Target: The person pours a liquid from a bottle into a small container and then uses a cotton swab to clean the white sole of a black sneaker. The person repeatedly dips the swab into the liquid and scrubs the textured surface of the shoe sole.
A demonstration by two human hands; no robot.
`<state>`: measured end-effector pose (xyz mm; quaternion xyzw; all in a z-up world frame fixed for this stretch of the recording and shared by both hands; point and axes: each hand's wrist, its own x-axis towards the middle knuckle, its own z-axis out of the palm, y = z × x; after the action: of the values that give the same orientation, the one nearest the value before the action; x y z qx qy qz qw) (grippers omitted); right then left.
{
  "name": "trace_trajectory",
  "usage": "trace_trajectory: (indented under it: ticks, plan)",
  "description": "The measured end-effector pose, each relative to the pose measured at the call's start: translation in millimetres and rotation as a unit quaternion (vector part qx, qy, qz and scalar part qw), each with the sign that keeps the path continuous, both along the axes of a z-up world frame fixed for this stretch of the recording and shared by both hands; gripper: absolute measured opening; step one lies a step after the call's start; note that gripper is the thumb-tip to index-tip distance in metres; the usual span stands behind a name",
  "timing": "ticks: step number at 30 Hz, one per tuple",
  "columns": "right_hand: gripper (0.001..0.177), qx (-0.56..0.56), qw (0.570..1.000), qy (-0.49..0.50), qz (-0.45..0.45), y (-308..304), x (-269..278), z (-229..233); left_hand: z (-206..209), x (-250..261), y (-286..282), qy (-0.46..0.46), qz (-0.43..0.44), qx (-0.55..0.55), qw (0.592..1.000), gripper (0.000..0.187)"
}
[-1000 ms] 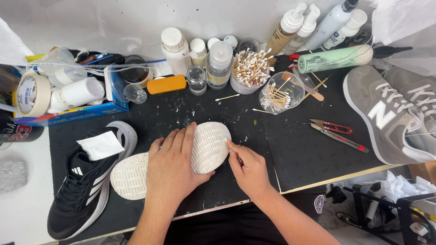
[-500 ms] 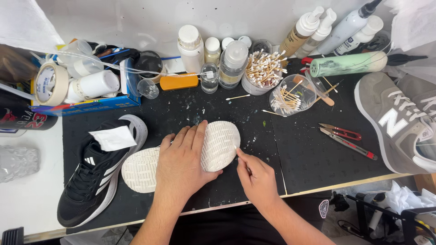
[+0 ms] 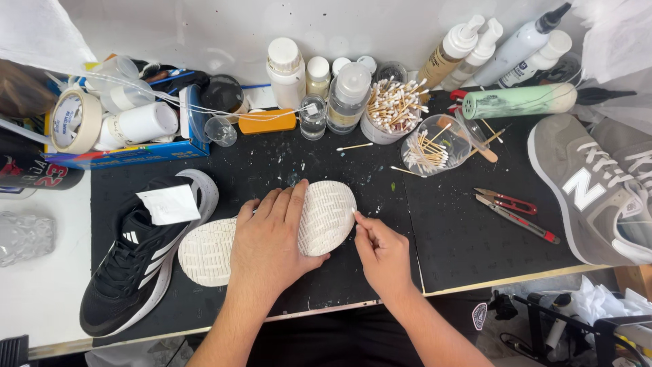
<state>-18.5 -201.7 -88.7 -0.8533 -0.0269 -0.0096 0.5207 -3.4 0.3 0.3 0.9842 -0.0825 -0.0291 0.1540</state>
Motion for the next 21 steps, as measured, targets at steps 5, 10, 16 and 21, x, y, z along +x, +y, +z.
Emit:
trace_trajectory:
  ticks: [5,10,16,21]
  plan:
    - [0.024,0.013,1.0,-0.005,0.014,0,-7,4,3,0,0,0.004,-0.002,0.0,1.0,0.126]
    - [0.024,-0.007,1.0,0.011,0.005,0,1,2,0,-2,0,0.003,-0.001,0.005,1.0,0.128]
    - [0.024,0.001,1.0,0.01,0.022,0,-4,8,0,2,0,0.02,0.005,0.008,1.0,0.129]
    - [0.024,-0.028,0.999,-0.018,0.025,2,-9,12,-1,2,1,0.004,-0.004,0.0,1.0,0.129]
